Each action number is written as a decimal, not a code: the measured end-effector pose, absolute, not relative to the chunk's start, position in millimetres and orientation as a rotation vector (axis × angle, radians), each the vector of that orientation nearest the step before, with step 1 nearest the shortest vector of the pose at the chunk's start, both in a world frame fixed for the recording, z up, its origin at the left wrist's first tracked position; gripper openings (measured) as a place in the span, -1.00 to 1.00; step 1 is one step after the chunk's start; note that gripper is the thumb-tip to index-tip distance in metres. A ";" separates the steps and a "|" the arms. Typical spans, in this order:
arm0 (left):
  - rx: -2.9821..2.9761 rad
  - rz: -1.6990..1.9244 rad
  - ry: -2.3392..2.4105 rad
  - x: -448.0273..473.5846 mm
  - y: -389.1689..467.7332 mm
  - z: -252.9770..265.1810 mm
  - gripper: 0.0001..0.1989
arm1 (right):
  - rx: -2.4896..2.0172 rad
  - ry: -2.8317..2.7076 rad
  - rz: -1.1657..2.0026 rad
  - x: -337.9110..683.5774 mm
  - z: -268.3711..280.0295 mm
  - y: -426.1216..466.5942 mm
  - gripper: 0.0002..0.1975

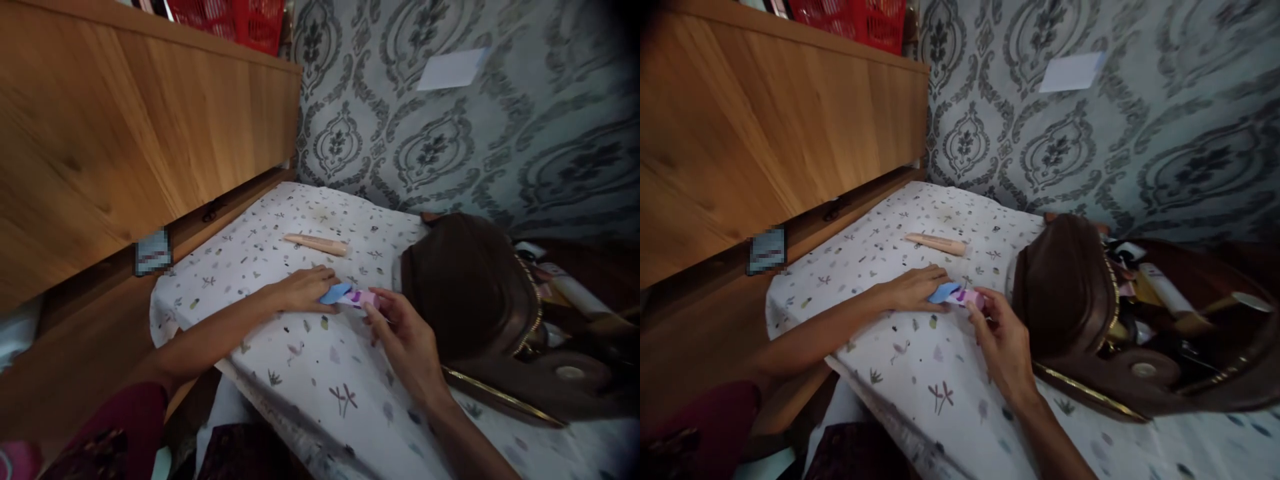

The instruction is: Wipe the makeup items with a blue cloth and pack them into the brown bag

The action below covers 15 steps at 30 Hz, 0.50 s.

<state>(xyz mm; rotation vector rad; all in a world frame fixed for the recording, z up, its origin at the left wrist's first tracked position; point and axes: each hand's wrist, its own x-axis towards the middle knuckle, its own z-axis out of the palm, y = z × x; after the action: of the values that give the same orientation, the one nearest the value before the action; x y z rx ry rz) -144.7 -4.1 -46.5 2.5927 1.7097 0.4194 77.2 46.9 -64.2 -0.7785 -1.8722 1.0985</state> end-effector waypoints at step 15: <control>1.644 0.770 1.520 -147.5 -17.0 -28.0 -0.53 | -0.774 -1.826 1.206 79.1 -43.0 36.7 -0.68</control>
<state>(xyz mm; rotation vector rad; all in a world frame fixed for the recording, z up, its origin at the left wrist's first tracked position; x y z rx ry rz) -147.5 -17.0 -28.0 1.6443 1.5203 0.7703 79.1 36.7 -43.0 -0.7743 -1.8262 1.2062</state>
